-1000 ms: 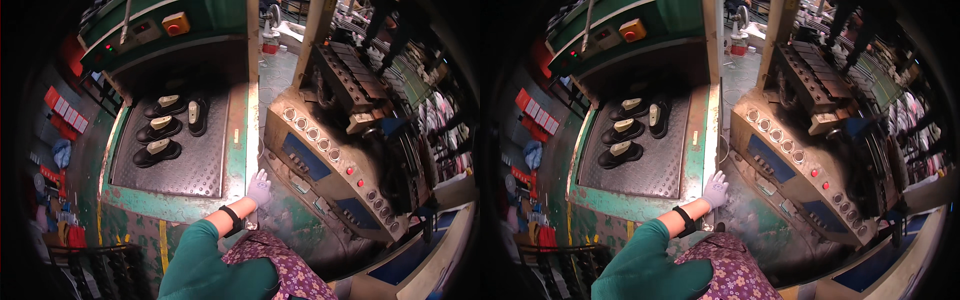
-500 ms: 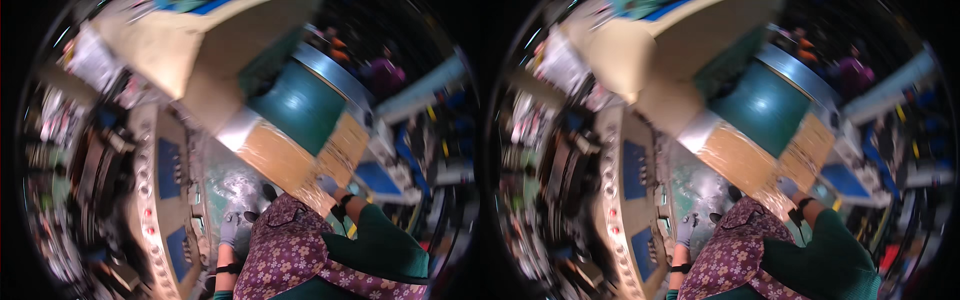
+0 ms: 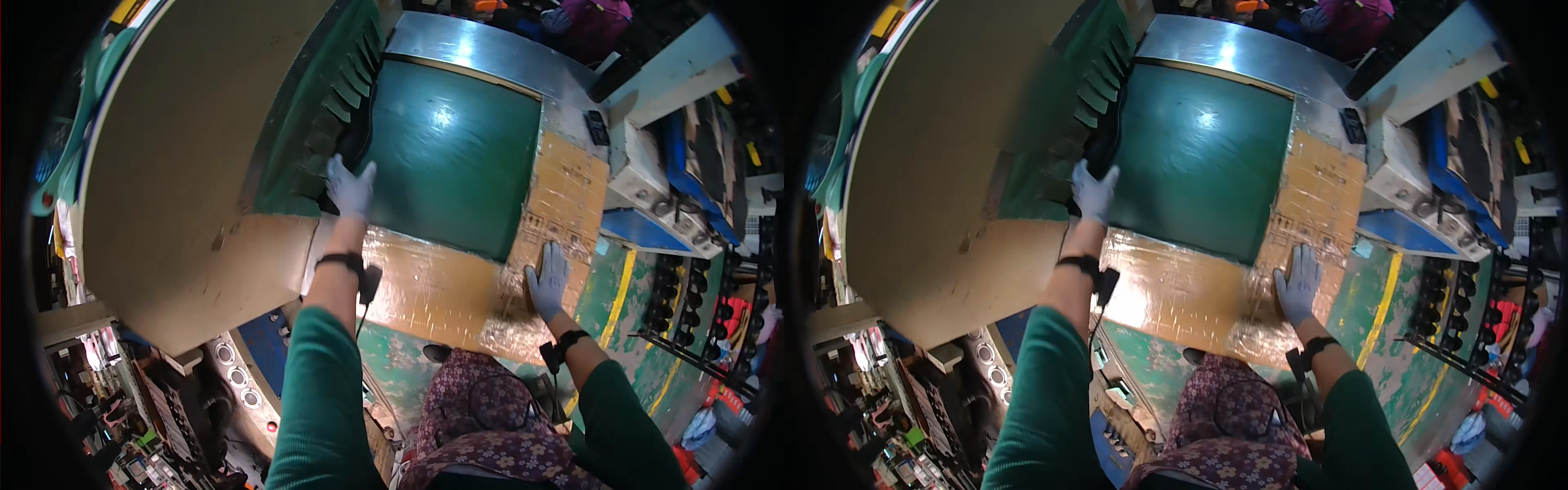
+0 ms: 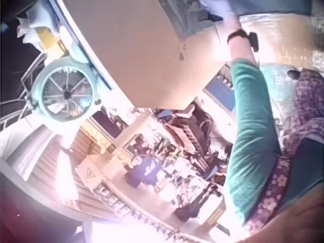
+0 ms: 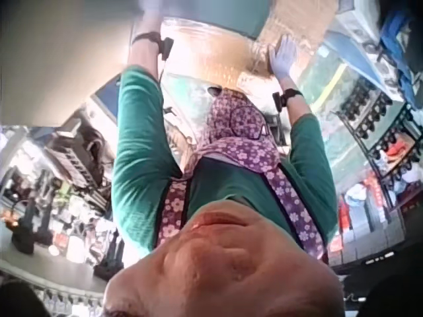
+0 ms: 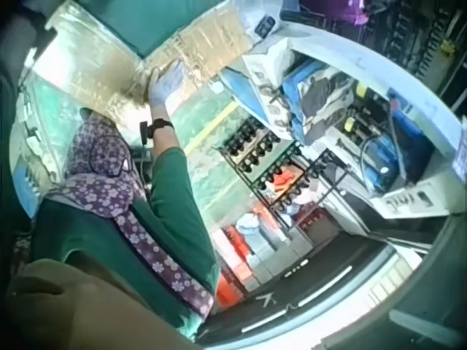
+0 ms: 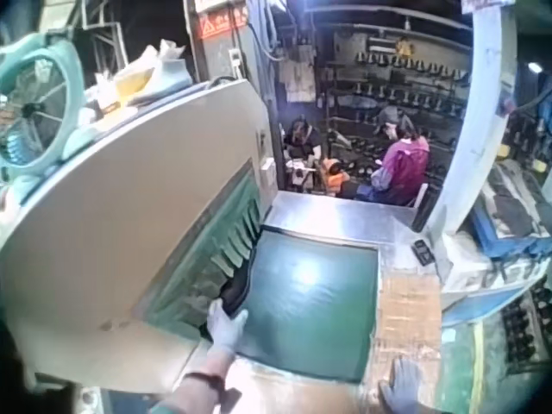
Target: Operating a shoe lasting machine and placing shoe components on a conveyor belt.
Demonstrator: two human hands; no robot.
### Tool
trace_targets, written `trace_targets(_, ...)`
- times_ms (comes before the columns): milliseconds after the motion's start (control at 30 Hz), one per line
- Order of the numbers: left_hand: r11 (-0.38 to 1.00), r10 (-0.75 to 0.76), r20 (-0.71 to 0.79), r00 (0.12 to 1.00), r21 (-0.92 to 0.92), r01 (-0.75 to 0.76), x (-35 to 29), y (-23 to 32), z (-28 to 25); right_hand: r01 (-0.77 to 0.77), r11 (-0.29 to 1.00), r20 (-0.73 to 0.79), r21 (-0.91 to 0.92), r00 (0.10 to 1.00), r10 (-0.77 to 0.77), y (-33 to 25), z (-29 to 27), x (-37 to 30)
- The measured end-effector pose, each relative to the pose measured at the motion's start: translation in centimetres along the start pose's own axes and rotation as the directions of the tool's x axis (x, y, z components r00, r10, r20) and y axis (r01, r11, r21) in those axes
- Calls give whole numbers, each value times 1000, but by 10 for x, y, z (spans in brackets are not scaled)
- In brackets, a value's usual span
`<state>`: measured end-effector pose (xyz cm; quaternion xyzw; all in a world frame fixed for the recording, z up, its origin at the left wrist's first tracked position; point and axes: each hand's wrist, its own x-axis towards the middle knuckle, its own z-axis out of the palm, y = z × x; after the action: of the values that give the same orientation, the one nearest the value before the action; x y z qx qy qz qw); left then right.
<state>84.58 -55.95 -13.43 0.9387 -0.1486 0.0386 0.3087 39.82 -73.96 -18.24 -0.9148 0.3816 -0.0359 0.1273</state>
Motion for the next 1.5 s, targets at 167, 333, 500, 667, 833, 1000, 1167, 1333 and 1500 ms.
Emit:
trace_targets(167, 933, -313, 255, 915, 262, 246, 113, 23, 49, -56, 994, 38, -90, 998, 59, -7, -1, 2)
trace_targets(333, 821, -385, 474, 792, -217, 528, 160, 0, 65, -65, 992, 77, -104, 994, 73, -9, -3, 6)
trace_targets(500, 858, -356, 475, 805, -174, 482, 132, -1, 58, -49, 998, 60, -39, 997, 51, -13, -3, 10)
trace_targets(667, 976, -37, 462, 886, -174, 131, -3, 43, 27, -48, 999, 42, -21, 998, 48, 6, -10, 9)
trace_targets(833, 967, 201, 477, 856, -238, -95, -108, 86, -91, -5, 815, 203, 579, 969, -138, -2, -57, 53)
trace_targets(1000, 941, 223, 585, 780, -337, -16, -203, 39, -228, 160, 579, 344, 800, 667, -661, -157, -172, 68)
trace_targets(1167, 833, 43, 667, 744, -435, 342, -318, -16, -350, -372, 582, 626, 724, -2, -780, -304, -194, -2)
trace_targets(1333, 799, -218, 573, 790, -360, 481, -419, -62, -499, -539, 551, 606, 637, -91, -790, -398, -162, -137)
trace_targets(1500, 798, -598, -557, 577, -351, 489, -518, -54, -634, -786, 435, 526, 439, -168, -834, -494, -140, -208)
